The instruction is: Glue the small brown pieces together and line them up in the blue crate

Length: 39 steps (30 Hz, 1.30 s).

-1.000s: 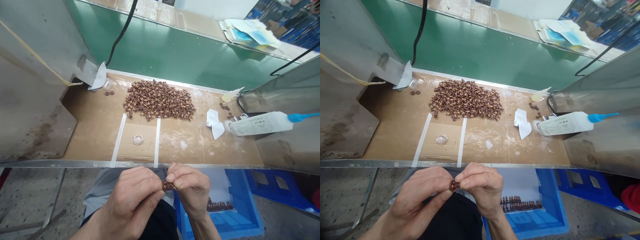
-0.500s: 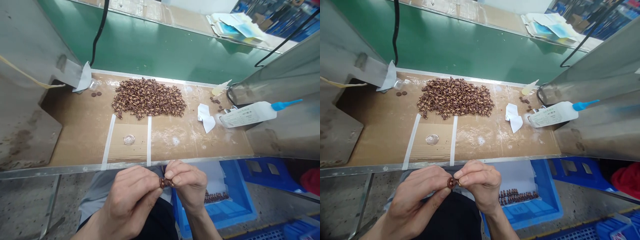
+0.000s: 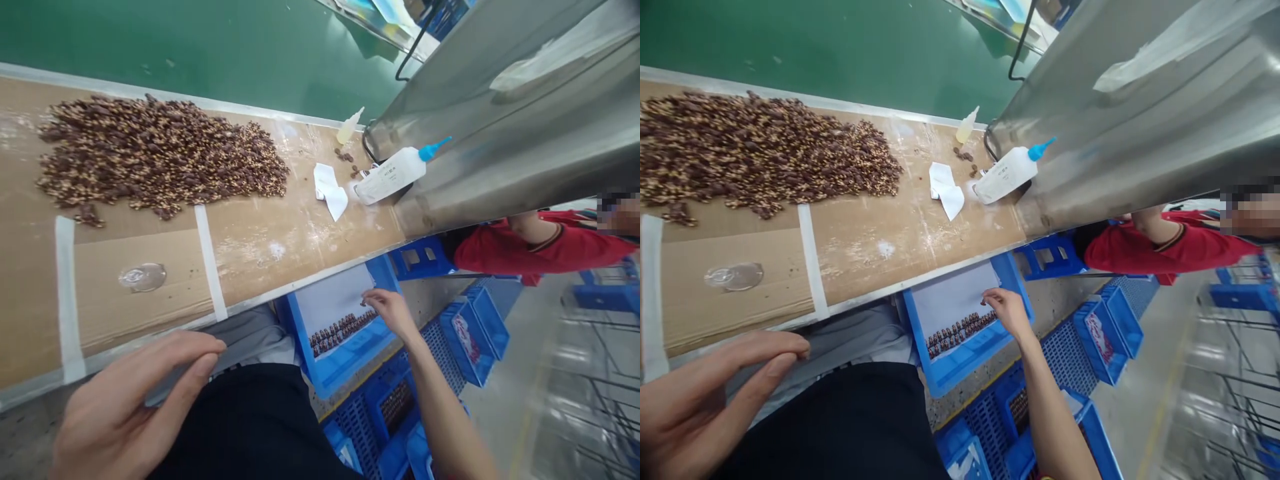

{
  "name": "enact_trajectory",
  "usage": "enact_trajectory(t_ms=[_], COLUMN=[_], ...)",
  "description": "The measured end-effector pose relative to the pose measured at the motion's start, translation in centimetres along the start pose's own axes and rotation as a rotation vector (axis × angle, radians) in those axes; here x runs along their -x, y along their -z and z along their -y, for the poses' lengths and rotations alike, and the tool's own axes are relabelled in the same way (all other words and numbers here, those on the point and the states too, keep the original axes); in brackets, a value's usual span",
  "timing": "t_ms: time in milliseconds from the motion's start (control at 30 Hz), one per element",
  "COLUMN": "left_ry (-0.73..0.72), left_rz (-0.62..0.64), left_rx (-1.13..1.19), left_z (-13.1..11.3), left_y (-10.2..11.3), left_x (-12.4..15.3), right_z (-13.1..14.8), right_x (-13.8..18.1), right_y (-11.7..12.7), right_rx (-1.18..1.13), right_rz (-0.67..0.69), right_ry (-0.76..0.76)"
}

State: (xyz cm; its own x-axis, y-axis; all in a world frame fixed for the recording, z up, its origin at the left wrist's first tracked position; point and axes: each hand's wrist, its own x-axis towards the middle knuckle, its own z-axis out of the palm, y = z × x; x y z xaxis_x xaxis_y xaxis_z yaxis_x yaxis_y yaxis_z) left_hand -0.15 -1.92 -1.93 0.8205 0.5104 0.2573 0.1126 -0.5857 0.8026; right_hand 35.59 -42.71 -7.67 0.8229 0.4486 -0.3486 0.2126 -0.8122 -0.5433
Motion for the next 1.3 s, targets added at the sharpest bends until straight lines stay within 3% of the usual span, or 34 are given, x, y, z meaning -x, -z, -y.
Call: enact_trajectory(t_ms=[200, 467, 933, 1167, 1300], left_ry=[0.002, -0.009, 0.031, 0.027, 0.006], left_rz=[0.009, 0.012, 0.001, -0.007, -0.004], left_rx=[0.010, 0.003, 0.009, 0.035, 0.059], left_z=[-0.1, -0.4, -1.2, -1.4, -1.8], left_y=[-0.1, -0.5, -0.3, -0.1, 0.2], left_x=[-0.1, -0.1, -1.1, -1.6, -1.8], right_z=[-6.8, -9.8, -9.5, -8.0, -5.8], right_x=[-1.6, -1.7, -1.5, -1.4, -0.9], right_y=[-4.7, -6.1, -6.1, -6.3, -5.6], right_rx=[0.338, 0.503, 0.562, 0.530, 0.476], right_rz=[0.182, 0.323, 0.331, 0.324, 0.279], right_ry=[-0.125, -0.092, -0.077, -0.133, -0.151])
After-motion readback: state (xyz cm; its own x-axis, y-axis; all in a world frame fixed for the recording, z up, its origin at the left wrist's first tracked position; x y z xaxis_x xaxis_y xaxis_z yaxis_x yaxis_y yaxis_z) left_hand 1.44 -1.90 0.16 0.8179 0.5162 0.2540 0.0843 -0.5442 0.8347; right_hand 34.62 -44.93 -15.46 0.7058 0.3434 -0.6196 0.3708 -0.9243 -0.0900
